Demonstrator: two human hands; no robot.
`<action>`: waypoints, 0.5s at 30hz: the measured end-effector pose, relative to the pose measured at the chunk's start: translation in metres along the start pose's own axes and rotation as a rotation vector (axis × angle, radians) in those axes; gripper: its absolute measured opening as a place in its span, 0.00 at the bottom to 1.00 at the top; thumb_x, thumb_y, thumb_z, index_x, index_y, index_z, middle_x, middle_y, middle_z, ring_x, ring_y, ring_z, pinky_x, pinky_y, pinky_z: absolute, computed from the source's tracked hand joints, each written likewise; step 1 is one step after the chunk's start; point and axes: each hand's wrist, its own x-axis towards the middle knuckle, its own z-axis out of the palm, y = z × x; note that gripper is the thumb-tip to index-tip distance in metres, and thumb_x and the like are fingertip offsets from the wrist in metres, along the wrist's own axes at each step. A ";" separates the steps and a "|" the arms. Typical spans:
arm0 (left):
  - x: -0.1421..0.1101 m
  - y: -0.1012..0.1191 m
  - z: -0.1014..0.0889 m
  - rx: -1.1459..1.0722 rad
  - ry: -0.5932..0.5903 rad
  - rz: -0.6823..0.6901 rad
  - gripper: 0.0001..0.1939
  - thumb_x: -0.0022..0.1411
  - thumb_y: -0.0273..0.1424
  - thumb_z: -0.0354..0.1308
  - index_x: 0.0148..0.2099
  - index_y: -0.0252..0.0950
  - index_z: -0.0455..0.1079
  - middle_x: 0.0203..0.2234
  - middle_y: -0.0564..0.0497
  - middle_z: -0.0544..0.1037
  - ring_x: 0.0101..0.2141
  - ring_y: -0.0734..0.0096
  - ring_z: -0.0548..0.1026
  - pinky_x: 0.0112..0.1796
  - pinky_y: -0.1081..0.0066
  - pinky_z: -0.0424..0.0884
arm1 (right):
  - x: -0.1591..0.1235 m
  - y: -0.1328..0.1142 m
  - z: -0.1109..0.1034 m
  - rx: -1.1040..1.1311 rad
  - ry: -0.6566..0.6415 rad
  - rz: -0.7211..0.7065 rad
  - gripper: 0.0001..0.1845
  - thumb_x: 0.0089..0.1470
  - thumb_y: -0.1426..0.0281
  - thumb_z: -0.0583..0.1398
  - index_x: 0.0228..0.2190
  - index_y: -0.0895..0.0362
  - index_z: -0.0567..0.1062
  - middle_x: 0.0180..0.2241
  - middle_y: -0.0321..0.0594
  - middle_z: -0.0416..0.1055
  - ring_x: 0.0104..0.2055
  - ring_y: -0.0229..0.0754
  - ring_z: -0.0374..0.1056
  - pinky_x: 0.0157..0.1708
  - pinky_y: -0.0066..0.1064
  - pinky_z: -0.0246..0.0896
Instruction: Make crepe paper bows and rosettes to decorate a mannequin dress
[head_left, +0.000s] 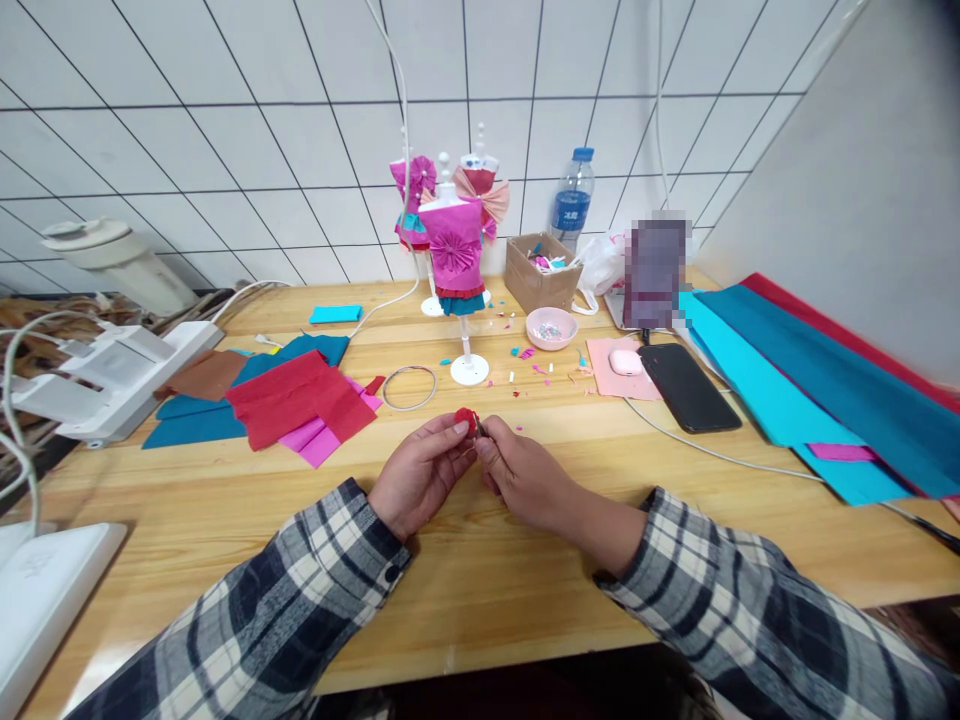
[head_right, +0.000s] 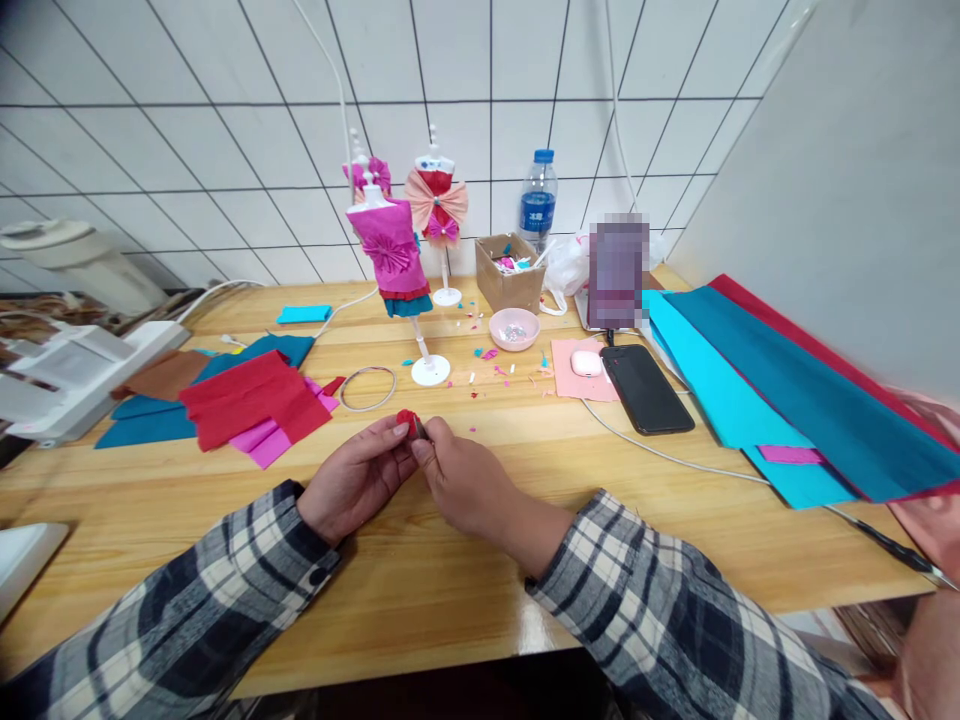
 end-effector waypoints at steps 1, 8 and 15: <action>0.000 0.000 0.000 -0.003 -0.001 0.000 0.04 0.56 0.20 0.59 0.34 0.31 0.73 0.28 0.49 0.77 0.30 0.74 0.76 0.36 0.76 0.74 | 0.000 0.000 0.000 -0.002 0.002 0.000 0.09 0.65 0.63 0.44 0.37 0.53 0.59 0.23 0.31 0.63 0.24 0.38 0.61 0.27 0.28 0.49; 0.002 0.000 -0.004 -0.045 -0.025 -0.010 0.03 0.57 0.22 0.58 0.35 0.32 0.72 0.28 0.49 0.77 0.30 0.74 0.76 0.35 0.75 0.74 | 0.000 0.000 0.000 -0.034 -0.005 0.002 0.08 0.64 0.63 0.45 0.37 0.53 0.60 0.22 0.32 0.63 0.24 0.38 0.60 0.25 0.28 0.47; 0.002 0.000 -0.003 -0.026 -0.019 -0.024 0.05 0.57 0.20 0.57 0.36 0.32 0.72 0.29 0.49 0.77 0.31 0.74 0.76 0.36 0.75 0.74 | 0.000 0.000 0.000 -0.015 0.006 -0.017 0.09 0.65 0.63 0.44 0.36 0.53 0.59 0.22 0.31 0.62 0.24 0.38 0.60 0.26 0.28 0.48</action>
